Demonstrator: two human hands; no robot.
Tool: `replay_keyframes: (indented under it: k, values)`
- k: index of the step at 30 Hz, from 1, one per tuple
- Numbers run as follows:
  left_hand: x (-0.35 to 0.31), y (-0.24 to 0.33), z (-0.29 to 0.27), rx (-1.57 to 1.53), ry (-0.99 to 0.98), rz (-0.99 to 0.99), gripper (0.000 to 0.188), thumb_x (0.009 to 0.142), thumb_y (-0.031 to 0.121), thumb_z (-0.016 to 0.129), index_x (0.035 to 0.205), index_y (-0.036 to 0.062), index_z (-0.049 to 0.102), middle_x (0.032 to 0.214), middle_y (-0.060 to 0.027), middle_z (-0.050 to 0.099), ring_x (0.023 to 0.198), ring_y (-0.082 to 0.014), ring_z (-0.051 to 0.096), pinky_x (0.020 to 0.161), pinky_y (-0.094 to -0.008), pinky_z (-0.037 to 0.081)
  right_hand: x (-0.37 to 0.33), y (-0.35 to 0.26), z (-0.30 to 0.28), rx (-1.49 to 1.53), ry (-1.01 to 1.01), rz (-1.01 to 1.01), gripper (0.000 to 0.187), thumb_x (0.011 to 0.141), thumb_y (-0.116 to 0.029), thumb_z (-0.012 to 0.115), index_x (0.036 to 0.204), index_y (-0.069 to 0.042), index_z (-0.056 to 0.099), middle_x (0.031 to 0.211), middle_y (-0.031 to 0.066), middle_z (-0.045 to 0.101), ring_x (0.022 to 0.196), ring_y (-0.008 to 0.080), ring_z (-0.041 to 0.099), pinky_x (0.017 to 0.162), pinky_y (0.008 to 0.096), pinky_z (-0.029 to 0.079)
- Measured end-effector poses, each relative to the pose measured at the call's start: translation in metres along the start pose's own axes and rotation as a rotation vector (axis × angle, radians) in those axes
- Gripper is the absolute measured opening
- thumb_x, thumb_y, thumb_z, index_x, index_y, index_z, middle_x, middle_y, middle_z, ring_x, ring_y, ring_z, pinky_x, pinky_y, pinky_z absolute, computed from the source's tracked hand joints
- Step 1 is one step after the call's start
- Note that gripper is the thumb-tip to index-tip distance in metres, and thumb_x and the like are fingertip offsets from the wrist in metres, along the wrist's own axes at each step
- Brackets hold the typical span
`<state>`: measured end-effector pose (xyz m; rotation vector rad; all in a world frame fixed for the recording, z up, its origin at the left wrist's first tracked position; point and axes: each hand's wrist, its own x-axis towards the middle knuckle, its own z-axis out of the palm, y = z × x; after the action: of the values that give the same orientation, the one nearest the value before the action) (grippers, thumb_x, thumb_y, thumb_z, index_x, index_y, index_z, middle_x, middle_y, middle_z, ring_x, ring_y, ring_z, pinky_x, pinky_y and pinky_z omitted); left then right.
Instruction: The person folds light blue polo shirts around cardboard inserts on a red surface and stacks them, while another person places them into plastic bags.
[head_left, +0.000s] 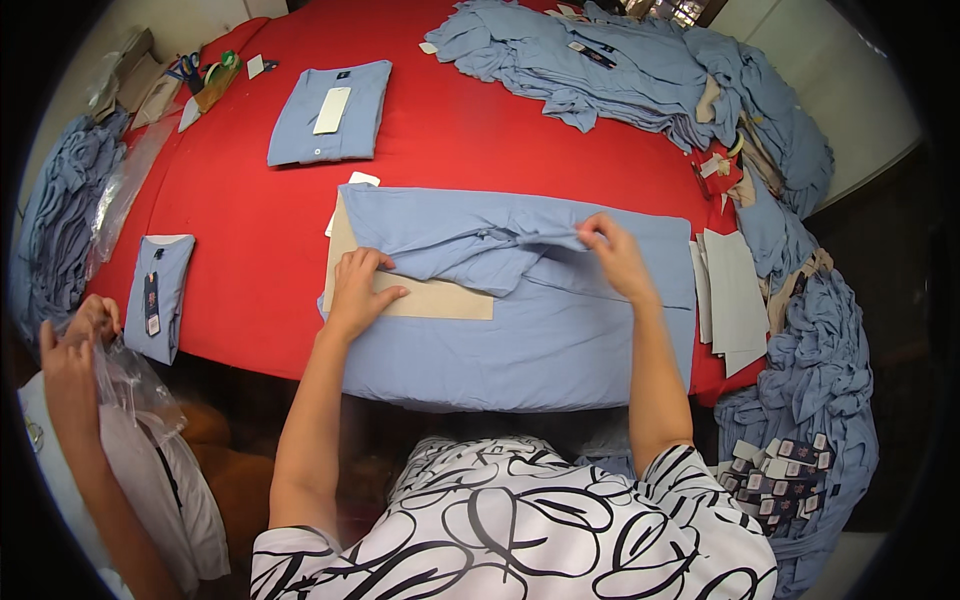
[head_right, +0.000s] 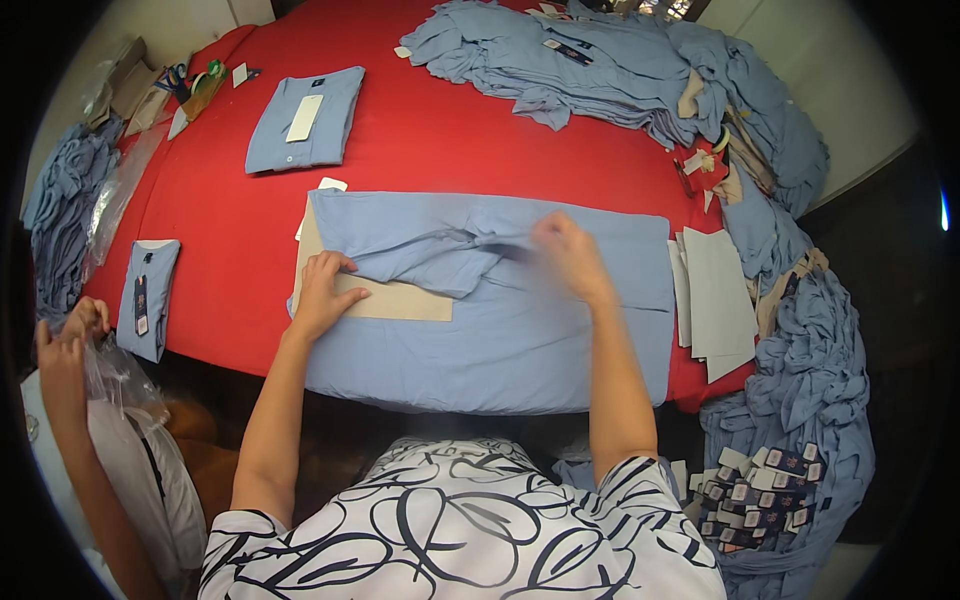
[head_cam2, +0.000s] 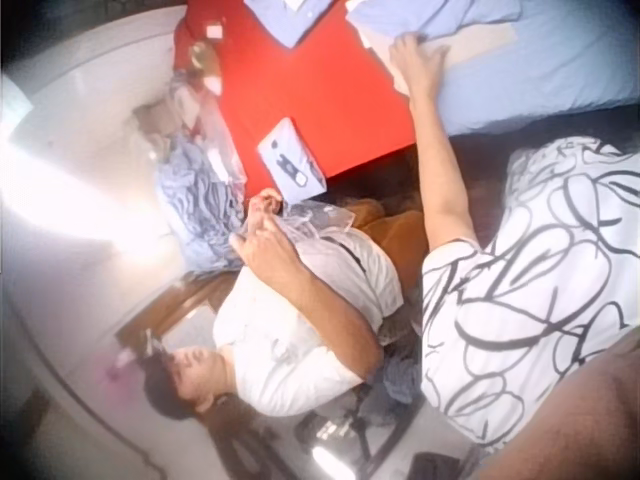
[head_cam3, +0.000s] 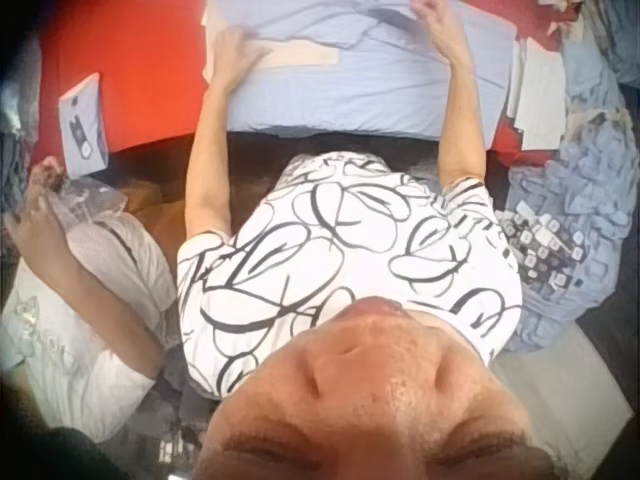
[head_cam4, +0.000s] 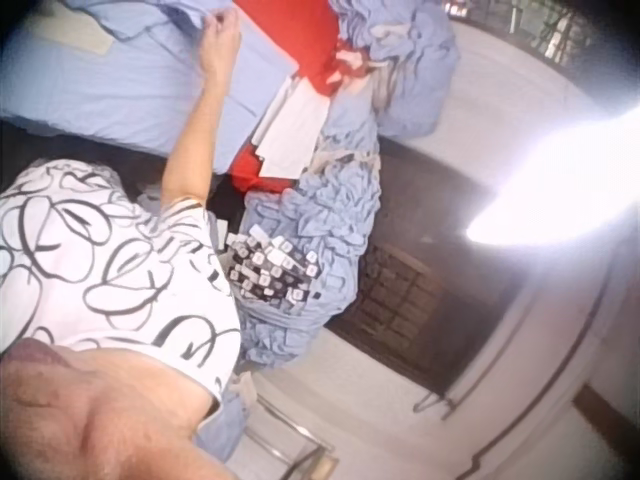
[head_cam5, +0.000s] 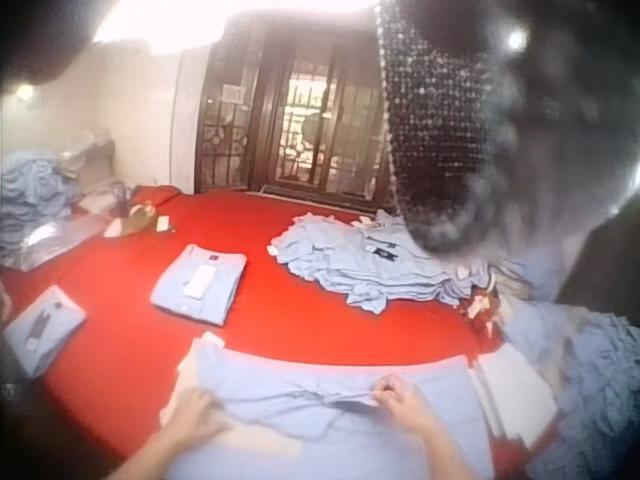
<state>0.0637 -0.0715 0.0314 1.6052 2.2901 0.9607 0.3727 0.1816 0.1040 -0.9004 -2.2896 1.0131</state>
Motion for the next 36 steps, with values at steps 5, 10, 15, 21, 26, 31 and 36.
replay_keyframes:
  k: [5, 10, 15, 21, 26, 31, 36]
  values:
    - [0.002, 0.003, -0.001, 0.012, 0.025, 0.024, 0.043, 0.068, 0.02, 0.084, 0.103, 0.0103, 0.06, 0.108, -0.0048, 0.057, 0.109, -0.0277, 0.049, 0.098, -0.0392, 0.036, 0.019, -0.029, -0.025, 0.656, 0.059, 0.079, 0.01, 0.097, -0.017, 0.059, 0.096, -0.008, 0.056, 0.082, -0.0075, 0.048, 0.076, 0.0015, 0.042, 0.07, 0.0174, 0.034]
    - [0.01, 0.008, 0.002, 0.008, 0.011, 0.049, 0.045, 0.069, 0.02, 0.084, 0.106, 0.0106, 0.061, 0.109, -0.0046, 0.058, 0.11, -0.0278, 0.048, 0.098, -0.0394, 0.036, 0.04, 0.06, -0.008, 0.403, 0.366, 0.271, 0.013, 0.098, -0.019, 0.059, 0.1, -0.007, 0.058, 0.082, -0.0047, 0.053, 0.078, 0.004, 0.046, 0.07, 0.0204, 0.038]
    - [-0.003, 0.003, -0.005, 0.021, 0.023, 0.022, 0.046, 0.069, 0.02, 0.084, 0.109, 0.011, 0.063, 0.112, -0.0047, 0.058, 0.113, -0.0284, 0.048, 0.1, -0.0401, 0.035, -0.006, -0.018, 0.046, 0.266, 0.199, 0.183, 0.025, 0.097, -0.027, 0.059, 0.103, -0.003, 0.06, 0.085, 0.0059, 0.059, 0.083, 0.016, 0.057, 0.073, 0.0307, 0.047]
    - [0.013, 0.0, -0.021, 0.021, -0.212, 0.064, 0.042, 0.086, 0.039, 0.068, 0.117, 0.0111, 0.064, 0.121, -0.0076, 0.058, 0.119, -0.0293, 0.047, 0.106, -0.0413, 0.032, -0.146, -0.077, 0.17, -0.418, -0.5, -0.785, 0.026, 0.086, -0.021, 0.062, 0.109, -0.009, 0.064, 0.101, 0.0137, 0.057, 0.085, 0.0298, 0.058, 0.076, 0.0441, 0.049]
    - [0.042, -0.006, -0.052, -0.36, -0.593, -0.375, 0.076, 0.096, 0.069, 0.027, 0.136, 0.0128, 0.058, 0.144, -0.0119, 0.049, 0.136, -0.0299, 0.037, 0.117, -0.0416, 0.021, -0.069, -0.113, 0.158, -0.331, -1.119, -0.601, 0.018, 0.087, -0.011, 0.056, 0.102, -0.003, 0.063, 0.1, 0.0166, 0.06, 0.099, 0.0327, 0.063, 0.079, 0.0438, 0.051]
    - [0.059, -0.002, -0.061, -0.595, -0.572, -0.643, 0.08, 0.093, 0.074, 0.033, 0.135, 0.0108, 0.06, 0.148, -0.0145, 0.046, 0.137, -0.0327, 0.041, 0.114, -0.0419, 0.03, 0.073, -0.06, 0.099, -0.089, 0.18, -0.22, 0.014, 0.086, -0.012, 0.066, 0.097, -0.003, 0.065, 0.097, 0.014, 0.064, 0.088, 0.0305, 0.062, 0.079, 0.0367, 0.049]
    - [0.048, -0.015, -0.035, -0.233, -0.414, -0.323, 0.047, 0.086, 0.036, 0.068, 0.122, 0.0061, 0.065, 0.116, -0.021, 0.067, 0.109, -0.0343, 0.064, 0.094, -0.041, 0.049, -0.033, -0.043, 0.045, -0.367, 0.116, -0.345, 0.026, 0.084, -0.015, 0.07, 0.105, -0.003, 0.061, 0.103, 0.014, 0.057, 0.089, 0.0303, 0.056, 0.079, 0.0384, 0.046]
